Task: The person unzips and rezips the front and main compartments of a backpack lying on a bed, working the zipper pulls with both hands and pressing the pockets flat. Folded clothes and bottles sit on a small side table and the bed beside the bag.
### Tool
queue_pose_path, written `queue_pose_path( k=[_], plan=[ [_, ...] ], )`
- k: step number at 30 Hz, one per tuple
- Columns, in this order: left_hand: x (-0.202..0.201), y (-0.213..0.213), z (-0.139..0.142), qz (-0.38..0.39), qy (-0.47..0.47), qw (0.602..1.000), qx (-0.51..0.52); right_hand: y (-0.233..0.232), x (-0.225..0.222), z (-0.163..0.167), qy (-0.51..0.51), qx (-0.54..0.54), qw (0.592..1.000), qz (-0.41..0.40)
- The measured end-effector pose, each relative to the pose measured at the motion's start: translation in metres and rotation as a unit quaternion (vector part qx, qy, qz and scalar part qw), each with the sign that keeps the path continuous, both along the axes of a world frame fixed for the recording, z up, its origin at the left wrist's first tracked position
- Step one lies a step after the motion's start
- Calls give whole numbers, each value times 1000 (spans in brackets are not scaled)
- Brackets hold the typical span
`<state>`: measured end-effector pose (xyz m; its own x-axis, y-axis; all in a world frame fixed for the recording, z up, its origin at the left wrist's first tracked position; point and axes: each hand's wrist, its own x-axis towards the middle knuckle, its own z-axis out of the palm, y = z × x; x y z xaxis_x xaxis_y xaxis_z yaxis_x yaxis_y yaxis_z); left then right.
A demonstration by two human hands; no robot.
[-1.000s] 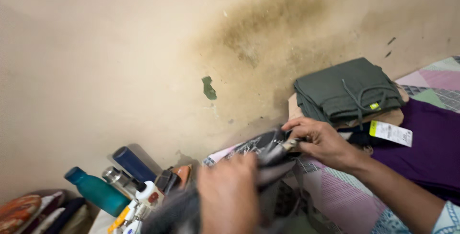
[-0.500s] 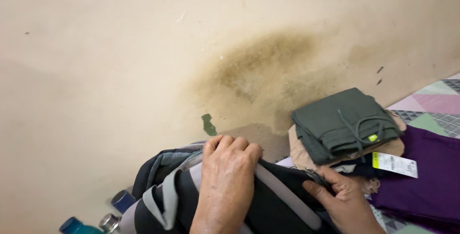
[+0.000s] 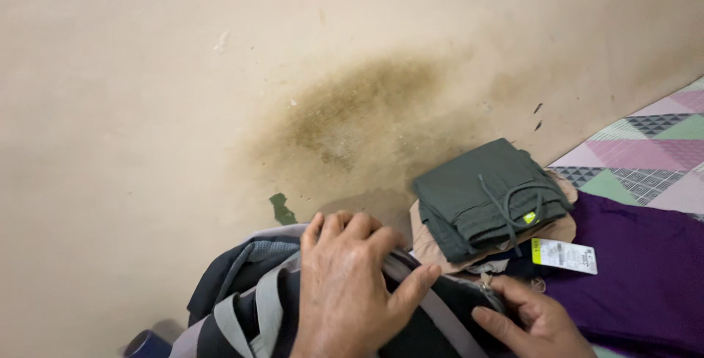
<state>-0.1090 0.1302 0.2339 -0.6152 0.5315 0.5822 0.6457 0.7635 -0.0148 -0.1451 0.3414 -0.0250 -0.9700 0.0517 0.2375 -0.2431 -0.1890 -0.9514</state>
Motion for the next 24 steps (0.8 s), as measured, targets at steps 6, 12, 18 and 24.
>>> queue_pose_path(
  k=[6, 12, 18, 24],
  plan=[
    [-5, 22, -27, -47, 78, 996, 27, 27, 1, -15, 94, 3, 995, -15],
    [-8, 23, -47, -82, 98, 991, 41, 43, 15, 2, 36, 33, 998, -32],
    [-10, 21, -52, -126, 64, 990, 25, 29, 33, -2, 149, -57, 986, 52],
    [0, 15, -44, -98, 50, 994, 19, 26, 34, -15, 44, -45, 998, -20]
  ],
)
